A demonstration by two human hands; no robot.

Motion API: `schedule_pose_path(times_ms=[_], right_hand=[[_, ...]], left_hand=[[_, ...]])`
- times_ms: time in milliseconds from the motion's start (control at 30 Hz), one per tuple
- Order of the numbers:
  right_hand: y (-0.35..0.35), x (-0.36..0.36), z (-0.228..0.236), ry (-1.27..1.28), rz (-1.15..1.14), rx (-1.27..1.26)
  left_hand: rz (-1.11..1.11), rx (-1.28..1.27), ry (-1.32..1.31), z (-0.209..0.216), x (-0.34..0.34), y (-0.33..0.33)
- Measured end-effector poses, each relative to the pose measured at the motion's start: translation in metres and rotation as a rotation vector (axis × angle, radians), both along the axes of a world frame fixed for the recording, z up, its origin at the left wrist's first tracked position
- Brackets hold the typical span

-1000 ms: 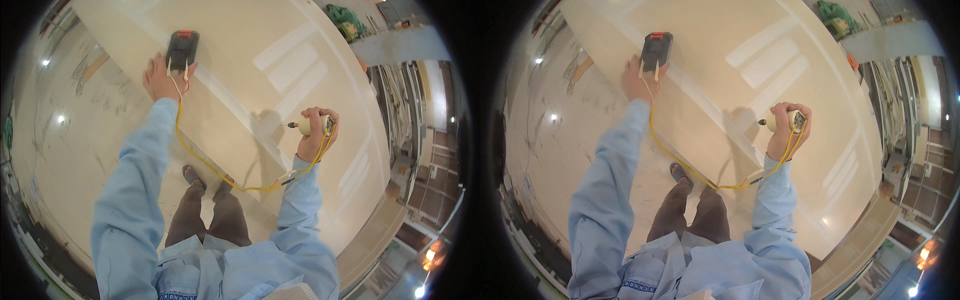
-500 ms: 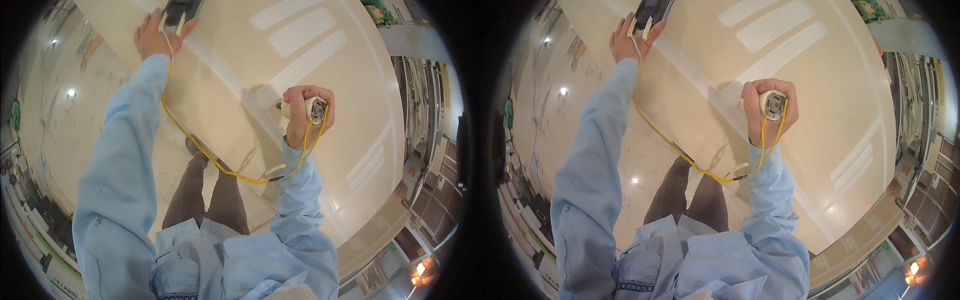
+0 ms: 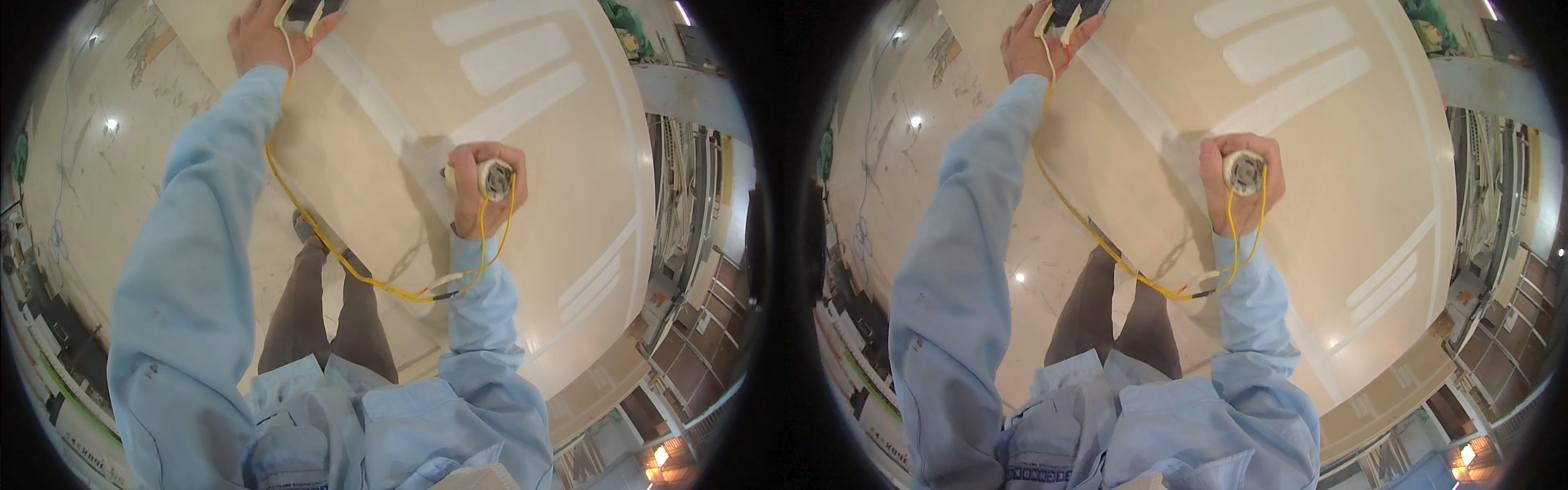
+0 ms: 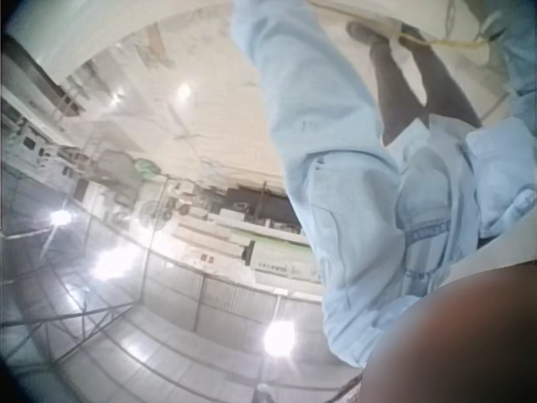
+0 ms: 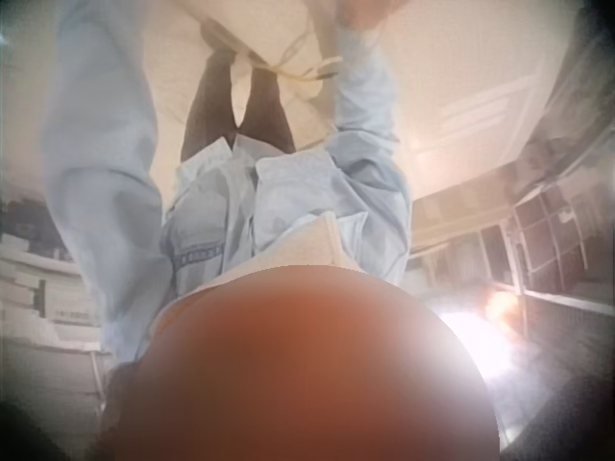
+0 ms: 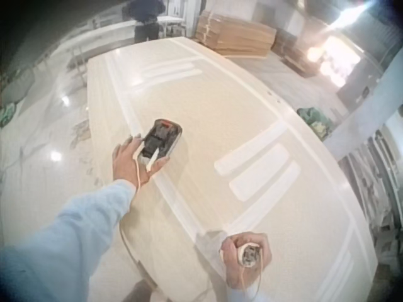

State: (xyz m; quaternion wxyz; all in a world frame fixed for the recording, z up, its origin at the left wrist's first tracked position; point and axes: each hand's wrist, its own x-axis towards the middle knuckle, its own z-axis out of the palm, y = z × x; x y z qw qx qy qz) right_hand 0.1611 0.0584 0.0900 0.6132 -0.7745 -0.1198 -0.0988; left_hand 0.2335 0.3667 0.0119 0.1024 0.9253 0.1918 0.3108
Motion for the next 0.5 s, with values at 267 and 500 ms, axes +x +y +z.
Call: schedule_pose_path(times_ms=[267, 500], right_hand=[[0.008, 0.013, 0.008, 0.004, -0.078, 0.276], [0.009, 0.015, 0.005, 0.028, -0.091, 0.205]], left_hand=[[0.002, -0.01, 0.037, 0.001, -0.003, 0.0], [0.033, -0.01, 0.061, 0.001, -0.004, 0.002]])
